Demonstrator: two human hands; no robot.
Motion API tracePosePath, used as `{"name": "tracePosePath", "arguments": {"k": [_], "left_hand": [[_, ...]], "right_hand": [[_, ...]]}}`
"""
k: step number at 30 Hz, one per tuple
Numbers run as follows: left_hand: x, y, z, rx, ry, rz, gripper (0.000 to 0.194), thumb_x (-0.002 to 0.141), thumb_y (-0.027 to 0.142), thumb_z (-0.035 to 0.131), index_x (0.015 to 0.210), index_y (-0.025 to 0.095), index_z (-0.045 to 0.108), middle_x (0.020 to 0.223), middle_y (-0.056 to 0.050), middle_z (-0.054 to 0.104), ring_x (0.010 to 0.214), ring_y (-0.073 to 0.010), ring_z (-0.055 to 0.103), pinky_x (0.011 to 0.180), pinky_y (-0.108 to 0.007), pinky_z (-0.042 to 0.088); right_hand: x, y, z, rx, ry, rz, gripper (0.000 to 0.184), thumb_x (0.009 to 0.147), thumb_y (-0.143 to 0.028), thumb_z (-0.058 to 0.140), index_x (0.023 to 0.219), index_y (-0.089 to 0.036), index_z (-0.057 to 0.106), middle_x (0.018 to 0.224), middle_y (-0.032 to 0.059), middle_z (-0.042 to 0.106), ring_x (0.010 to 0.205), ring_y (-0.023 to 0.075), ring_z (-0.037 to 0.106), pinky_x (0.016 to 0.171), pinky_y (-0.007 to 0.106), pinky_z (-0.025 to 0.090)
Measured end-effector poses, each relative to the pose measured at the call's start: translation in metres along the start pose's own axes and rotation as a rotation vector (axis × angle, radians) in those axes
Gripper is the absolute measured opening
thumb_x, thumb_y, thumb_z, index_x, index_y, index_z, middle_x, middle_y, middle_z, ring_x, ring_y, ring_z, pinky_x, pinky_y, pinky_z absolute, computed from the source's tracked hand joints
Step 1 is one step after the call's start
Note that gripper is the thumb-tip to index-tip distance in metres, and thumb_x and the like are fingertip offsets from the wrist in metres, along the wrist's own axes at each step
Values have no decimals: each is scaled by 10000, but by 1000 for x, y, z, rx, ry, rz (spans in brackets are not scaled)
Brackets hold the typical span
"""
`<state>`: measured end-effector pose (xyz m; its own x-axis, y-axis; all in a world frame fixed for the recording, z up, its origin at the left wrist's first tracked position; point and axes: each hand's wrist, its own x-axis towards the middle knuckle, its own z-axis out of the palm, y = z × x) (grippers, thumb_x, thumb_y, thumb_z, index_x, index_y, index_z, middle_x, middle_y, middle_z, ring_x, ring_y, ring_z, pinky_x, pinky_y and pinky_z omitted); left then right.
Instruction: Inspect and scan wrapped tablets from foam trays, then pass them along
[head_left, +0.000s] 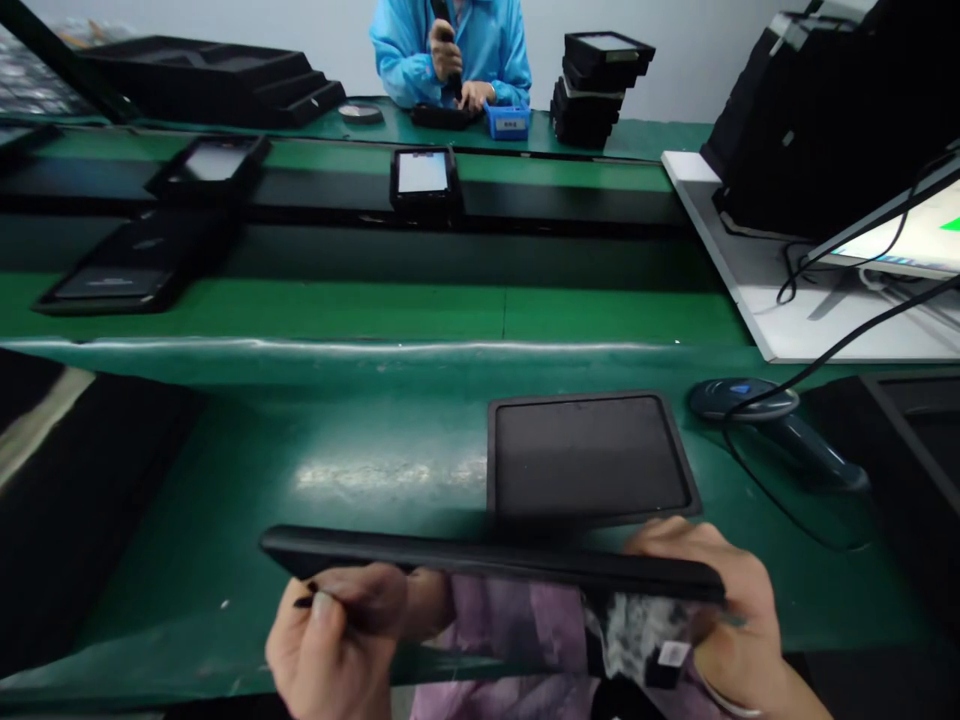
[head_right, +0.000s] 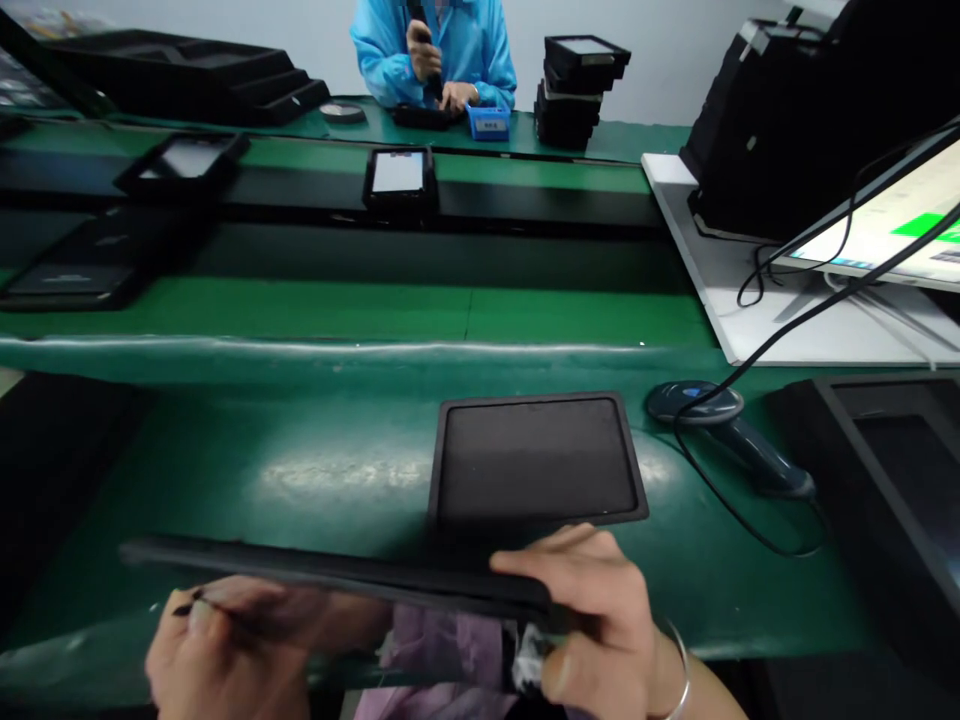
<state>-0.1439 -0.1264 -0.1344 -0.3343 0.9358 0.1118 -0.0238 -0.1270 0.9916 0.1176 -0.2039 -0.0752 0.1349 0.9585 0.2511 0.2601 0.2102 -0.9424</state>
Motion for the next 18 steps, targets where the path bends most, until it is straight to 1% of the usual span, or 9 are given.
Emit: {"name": "tracePosePath", "arguments": {"k": [1, 2, 3, 5, 9, 11, 12, 15, 18], "left_hand": [[4, -1, 4, -73, 43, -18, 358, 646, 469, 734, 561, 198, 516, 486, 48, 556, 423, -106, 503, 437, -233, 485], [7, -3, 8, -144, 93, -39, 372, 582, 448, 785, 551, 190, 520, 495, 49, 560, 441, -93, 506, 458, -208, 490], [10, -4, 11, -194, 129, -70, 388, 531, 436, 820, 546, 182, 527, 506, 48, 568, 458, -83, 511, 478, -186, 495], [14, -6, 15, -228, 165, -115, 419, 476, 445, 851, 548, 173, 540, 510, 49, 567, 465, -70, 508, 488, -159, 488], [16, -7, 17, -236, 163, -162, 449, 430, 464, 879, 563, 162, 574, 503, 55, 558, 454, -63, 493, 464, -150, 474], [16, -9, 17, -244, 163, -171, 453, 426, 458, 886, 562, 156, 578, 501, 58, 549, 449, -54, 483, 445, -135, 455], [15, -10, 17, -248, 163, -172, 452, 426, 456, 888, 563, 154, 579, 503, 57, 550, 449, -53, 484, 443, -135, 452], [13, -14, 17, -256, 164, -156, 436, 452, 461, 876, 589, 156, 595, 511, 39, 568, 449, -74, 504, 446, -170, 469], [11, -16, 18, -268, 153, -122, 428, 470, 469, 864, 616, 171, 594, 481, 46, 536, 403, -94, 467, 380, -213, 431]], "right_hand": [[5, -5, 5, 56, -39, -83, 389, 891, -608, 463, 1206, -438, 613, 592, -13, 616, 525, 162, 593, 519, 275, 501], [10, -9, 10, 115, -71, -149, 402, 911, -554, 478, 1286, -431, 550, 591, -17, 614, 497, 148, 580, 495, 252, 479], [14, -12, 14, 167, -92, -184, 438, 911, -528, 500, 1334, -411, 508, 588, -19, 609, 478, 138, 569, 481, 238, 461], [18, -13, 22, 227, -98, -206, 507, 884, -556, 535, 1353, -369, 499, 575, -19, 591, 461, 128, 557, 466, 223, 440], [16, -12, 26, 164, -112, -223, 521, 903, -582, 487, 1363, -338, 491, 570, -33, 587, 458, 120, 566, 466, 211, 452], [14, -15, 25, 75, -87, -248, 476, 942, -505, 463, 1382, -322, 465, 626, -24, 636, 497, 127, 608, 502, 213, 500], [13, -18, 24, 12, -54, -264, 455, 957, -457, 453, 1382, -296, 465, 669, -9, 666, 536, 137, 636, 530, 221, 526], [11, -27, 25, -176, 74, -282, 379, 979, -372, 416, 1271, -183, 568, 744, 45, 709, 621, 172, 683, 565, 249, 565], [9, -33, 29, -257, 114, -271, 329, 980, -361, 412, 1086, -154, 645, 711, 44, 706, 577, 168, 670, 519, 249, 548]]}}
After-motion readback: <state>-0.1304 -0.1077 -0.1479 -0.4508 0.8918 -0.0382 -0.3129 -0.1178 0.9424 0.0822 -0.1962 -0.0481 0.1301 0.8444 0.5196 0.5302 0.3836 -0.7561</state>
